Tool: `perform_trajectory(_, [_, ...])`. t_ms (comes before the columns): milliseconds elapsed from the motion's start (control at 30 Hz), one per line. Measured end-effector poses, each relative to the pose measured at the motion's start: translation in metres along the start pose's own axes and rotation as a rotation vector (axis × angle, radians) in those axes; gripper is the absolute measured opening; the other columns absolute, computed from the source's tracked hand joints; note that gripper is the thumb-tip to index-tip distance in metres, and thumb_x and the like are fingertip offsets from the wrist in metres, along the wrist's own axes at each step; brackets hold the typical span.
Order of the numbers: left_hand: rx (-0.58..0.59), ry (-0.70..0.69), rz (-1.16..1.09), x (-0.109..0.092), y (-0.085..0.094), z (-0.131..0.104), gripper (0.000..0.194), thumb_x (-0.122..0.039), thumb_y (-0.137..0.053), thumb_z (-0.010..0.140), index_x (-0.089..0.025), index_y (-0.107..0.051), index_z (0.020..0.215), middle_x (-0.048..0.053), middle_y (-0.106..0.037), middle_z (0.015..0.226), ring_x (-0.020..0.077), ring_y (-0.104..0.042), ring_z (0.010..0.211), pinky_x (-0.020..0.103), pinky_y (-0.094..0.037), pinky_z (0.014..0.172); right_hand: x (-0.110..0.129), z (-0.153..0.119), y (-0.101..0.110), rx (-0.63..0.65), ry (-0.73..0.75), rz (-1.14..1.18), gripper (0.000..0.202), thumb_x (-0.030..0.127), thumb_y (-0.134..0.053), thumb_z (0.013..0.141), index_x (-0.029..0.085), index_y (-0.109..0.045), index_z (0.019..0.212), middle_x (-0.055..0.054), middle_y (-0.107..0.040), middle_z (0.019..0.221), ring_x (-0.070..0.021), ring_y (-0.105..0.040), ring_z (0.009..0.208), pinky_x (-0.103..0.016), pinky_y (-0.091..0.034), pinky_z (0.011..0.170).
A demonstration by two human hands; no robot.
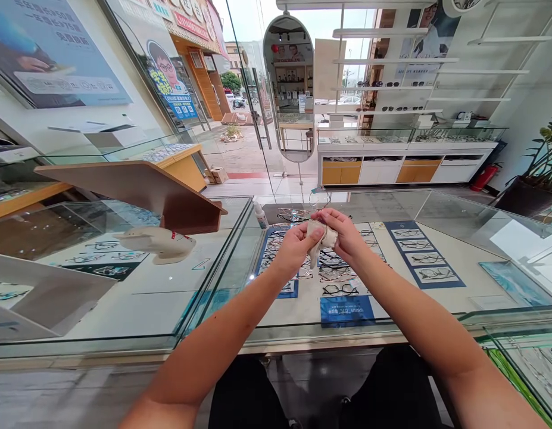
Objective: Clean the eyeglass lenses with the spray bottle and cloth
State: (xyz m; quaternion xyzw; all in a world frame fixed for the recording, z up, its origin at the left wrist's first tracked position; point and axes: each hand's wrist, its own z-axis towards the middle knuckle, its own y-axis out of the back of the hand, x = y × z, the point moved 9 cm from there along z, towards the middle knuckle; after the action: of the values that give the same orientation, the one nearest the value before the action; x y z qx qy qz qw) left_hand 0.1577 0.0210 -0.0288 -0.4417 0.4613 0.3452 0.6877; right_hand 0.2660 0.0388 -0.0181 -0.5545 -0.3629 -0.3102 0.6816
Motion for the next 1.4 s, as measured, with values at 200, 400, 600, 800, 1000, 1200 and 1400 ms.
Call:
perform_trajectory(200, [-0.118,-0.065,0.121,-0.008,0.012,-0.003,0.061,-0.071,-0.099,0.076,-0.017,-0.081,0.100,0.001,-0.074,0.081,0.0133,-0.060,0.068,0.026,-0.046,0.063,-0.003,0.000,-0.004,0.021,0.014,-0.028,0.046,0.059,-0.110,0.059,0.027,-0.081,0.077,-0.003,-0.088,0.105,-0.0221,-0.074,0.099,-0.037,-0.060,0.094])
perform_trajectory(400, [-0.170,-0.123,0.137,-0.014,0.019,-0.001,0.061,-0.075,-0.093,0.082,-0.018,-0.079,0.099,0.001,-0.073,0.081,0.0142,-0.060,0.070,0.026,-0.047,0.064,0.005,-0.007,-0.012,0.042,0.055,-0.105,0.040,0.061,-0.106,0.065,0.030,-0.084,0.078,-0.004,-0.089,0.105,-0.0249,-0.076,0.104,-0.041,-0.059,0.102])
perform_trajectory(600, [-0.204,-0.150,0.190,-0.017,0.024,-0.001,0.064,-0.081,-0.084,0.087,-0.019,-0.081,0.102,0.002,-0.073,0.081,0.0165,-0.062,0.075,0.026,-0.047,0.064,0.007,-0.007,-0.011,0.065,0.096,-0.186,0.035,0.059,-0.102,0.072,0.030,-0.084,0.080,-0.005,-0.088,0.104,-0.0263,-0.077,0.112,-0.043,-0.056,0.111])
perform_trajectory(800, [-0.099,-0.151,0.230,-0.022,0.019,0.004,0.070,-0.089,-0.077,0.089,-0.021,-0.083,0.101,0.003,-0.072,0.080,0.0203,-0.065,0.081,0.031,-0.055,0.075,0.002,-0.001,-0.002,0.017,0.012,-0.118,0.042,0.056,-0.108,0.060,0.028,-0.084,0.080,-0.003,-0.087,0.098,-0.0210,-0.074,0.093,-0.037,-0.058,0.094])
perform_trajectory(1000, [0.013,-0.060,0.214,-0.013,0.022,0.012,0.071,-0.091,-0.080,0.085,-0.020,-0.079,0.087,0.003,-0.068,0.073,0.0212,-0.064,0.079,0.032,-0.055,0.072,0.013,0.003,0.008,-0.012,0.029,-0.113,0.037,0.054,-0.103,0.065,0.027,-0.082,0.080,-0.005,-0.087,0.101,-0.0235,-0.074,0.097,-0.039,-0.058,0.093])
perform_trajectory(1200, [-0.151,-0.021,0.165,-0.010,0.052,0.018,0.077,-0.095,-0.083,0.077,-0.018,-0.078,0.089,0.004,-0.072,0.074,0.0205,-0.068,0.076,0.031,-0.055,0.071,0.027,0.004,0.011,0.030,0.062,-0.148,0.029,0.049,-0.099,0.069,0.028,-0.079,0.074,-0.004,-0.087,0.116,-0.0245,-0.072,0.110,-0.038,-0.054,0.101])
perform_trajectory(1400, [-0.175,-0.075,0.117,-0.023,0.061,0.020,0.072,-0.091,-0.085,0.079,-0.021,-0.076,0.093,0.006,-0.074,0.075,0.0308,-0.075,0.098,0.039,-0.060,0.084,0.020,-0.002,-0.004,0.147,0.023,-0.292,0.027,0.048,-0.095,0.074,0.026,-0.080,0.075,-0.005,-0.081,0.120,-0.0233,-0.068,0.112,-0.038,-0.048,0.103])
